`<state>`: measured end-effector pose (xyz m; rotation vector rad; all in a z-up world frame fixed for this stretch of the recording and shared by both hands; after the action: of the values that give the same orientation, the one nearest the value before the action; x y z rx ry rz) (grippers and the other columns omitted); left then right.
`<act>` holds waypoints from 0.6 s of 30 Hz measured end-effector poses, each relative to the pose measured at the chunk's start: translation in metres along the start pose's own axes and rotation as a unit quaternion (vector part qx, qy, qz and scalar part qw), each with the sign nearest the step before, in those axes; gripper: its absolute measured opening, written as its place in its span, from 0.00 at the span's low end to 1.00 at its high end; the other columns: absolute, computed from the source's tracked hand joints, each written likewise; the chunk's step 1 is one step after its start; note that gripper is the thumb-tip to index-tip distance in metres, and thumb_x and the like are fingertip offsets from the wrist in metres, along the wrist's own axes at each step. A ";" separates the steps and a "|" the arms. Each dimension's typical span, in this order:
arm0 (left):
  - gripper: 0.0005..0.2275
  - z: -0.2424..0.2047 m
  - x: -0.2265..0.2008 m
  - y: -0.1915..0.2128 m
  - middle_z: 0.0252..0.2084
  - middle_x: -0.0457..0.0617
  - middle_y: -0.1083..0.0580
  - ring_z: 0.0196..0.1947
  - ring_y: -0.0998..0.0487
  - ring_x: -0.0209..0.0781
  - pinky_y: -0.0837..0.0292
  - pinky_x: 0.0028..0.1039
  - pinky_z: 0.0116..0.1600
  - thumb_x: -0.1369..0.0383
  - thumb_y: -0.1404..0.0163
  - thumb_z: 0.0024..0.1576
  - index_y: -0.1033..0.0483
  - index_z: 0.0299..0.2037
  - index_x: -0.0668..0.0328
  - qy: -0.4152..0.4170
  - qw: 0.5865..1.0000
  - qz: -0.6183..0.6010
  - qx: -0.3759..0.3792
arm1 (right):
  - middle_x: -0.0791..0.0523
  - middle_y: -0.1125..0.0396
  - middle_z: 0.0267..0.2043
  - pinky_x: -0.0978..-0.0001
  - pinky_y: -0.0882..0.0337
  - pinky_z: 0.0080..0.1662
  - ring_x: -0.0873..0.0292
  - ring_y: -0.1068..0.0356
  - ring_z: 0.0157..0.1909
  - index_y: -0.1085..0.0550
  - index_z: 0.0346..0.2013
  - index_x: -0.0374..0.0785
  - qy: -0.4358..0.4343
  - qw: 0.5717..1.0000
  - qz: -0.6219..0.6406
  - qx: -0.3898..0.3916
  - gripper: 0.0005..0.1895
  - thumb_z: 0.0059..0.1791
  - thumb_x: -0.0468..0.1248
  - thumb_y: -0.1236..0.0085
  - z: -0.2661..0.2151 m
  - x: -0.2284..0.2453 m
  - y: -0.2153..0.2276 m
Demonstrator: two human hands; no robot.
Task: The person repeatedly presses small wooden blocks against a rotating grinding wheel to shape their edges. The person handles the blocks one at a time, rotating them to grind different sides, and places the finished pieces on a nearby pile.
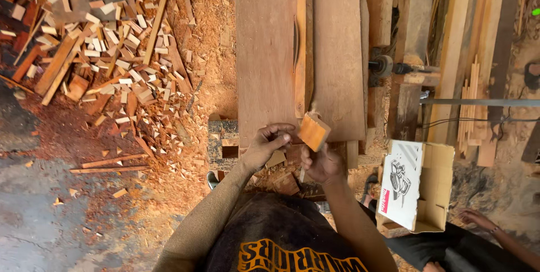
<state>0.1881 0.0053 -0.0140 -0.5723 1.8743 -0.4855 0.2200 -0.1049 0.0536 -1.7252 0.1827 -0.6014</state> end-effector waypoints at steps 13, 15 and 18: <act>0.10 0.027 0.023 0.009 0.39 0.53 0.20 0.37 0.20 0.40 0.21 0.31 0.46 0.73 0.46 0.61 0.24 0.50 0.69 -0.035 0.993 -0.071 -0.089 | 0.43 0.25 0.49 0.62 0.18 0.43 0.53 0.23 0.46 0.31 0.65 0.29 -0.042 0.893 -0.397 -0.210 0.29 0.61 0.51 0.51 -0.003 0.015 0.042; 0.08 0.032 0.037 0.022 0.34 0.54 0.22 0.30 0.23 0.39 0.25 0.28 0.37 0.74 0.46 0.63 0.24 0.48 0.70 -0.006 0.990 -0.076 -0.119 | 0.45 0.25 0.46 0.63 0.17 0.43 0.55 0.23 0.45 0.37 0.67 0.33 -0.034 0.733 -0.605 -0.309 0.29 0.56 0.45 0.44 -0.009 0.046 0.041; 0.08 0.038 0.063 0.023 0.34 0.50 0.23 0.31 0.22 0.34 0.24 0.24 0.37 0.72 0.47 0.63 0.24 0.49 0.69 0.053 0.986 -0.112 -0.109 | 0.46 0.26 0.41 0.65 0.19 0.41 0.58 0.22 0.39 0.52 0.76 0.48 -0.061 0.663 -0.667 -0.334 0.48 0.46 0.35 0.36 -0.005 0.061 0.029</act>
<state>0.2000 -0.0163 -0.0867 -0.9269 1.9887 -0.4668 0.2753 -0.1426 0.0448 -2.4311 -1.2550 -1.6042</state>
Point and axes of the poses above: each hand's wrist, its own z-axis towards the middle knuckle, its own y-axis out of the back of the hand, x = y × z, the point moved 10 cm from there along z, towards the middle knuckle
